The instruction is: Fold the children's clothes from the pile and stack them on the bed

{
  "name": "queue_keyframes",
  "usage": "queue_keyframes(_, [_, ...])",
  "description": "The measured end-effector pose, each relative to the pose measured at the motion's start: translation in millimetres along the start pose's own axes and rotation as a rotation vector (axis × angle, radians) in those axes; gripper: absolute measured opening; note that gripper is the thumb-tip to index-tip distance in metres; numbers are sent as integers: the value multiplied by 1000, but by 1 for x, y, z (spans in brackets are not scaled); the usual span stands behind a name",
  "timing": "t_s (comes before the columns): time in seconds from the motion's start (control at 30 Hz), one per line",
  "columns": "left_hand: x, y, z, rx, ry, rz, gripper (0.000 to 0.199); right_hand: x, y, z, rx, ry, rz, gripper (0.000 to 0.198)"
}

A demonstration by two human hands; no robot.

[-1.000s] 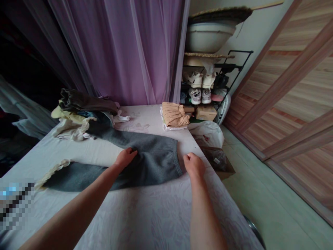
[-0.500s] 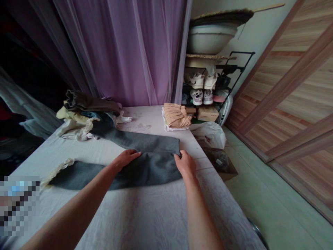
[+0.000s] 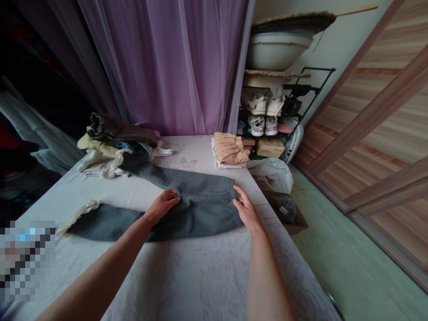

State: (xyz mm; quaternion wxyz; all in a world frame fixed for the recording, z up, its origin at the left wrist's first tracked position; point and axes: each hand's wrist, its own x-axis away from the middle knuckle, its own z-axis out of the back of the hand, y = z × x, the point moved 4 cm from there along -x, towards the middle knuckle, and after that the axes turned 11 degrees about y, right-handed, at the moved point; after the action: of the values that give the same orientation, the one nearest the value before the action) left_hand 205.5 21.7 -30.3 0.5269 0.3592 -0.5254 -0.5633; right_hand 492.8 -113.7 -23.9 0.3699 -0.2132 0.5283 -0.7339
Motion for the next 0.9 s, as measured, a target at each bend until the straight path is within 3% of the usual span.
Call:
queue_keyframes(0.13, [4, 1, 3, 18, 7, -31, 32, 1, 0, 2, -17, -86, 7, 41])
queue_keyframes(0.27, [3, 2, 3, -20, 16, -61, 28, 1, 0, 1, -84, -77, 11, 47])
queue_keyframes(0.43, [-4, 7, -1, -392, 91, -47, 18, -5, 7, -3, 27, -10, 60, 45])
queue_keyframes(0.57, [-1, 18, -4, -537, 120, -87, 24, -9, 19, -5, 148, 46, 65, 44])
queue_keyframes(0.73, [22, 30, 9, -835, 166, -447, 24, -6, 25, -4, 131, 73, 92, 48])
queue_keyframes(0.9, [59, 28, 55, -909, 163, -891, 16, 6, 23, 2, 119, 214, 155, 51])
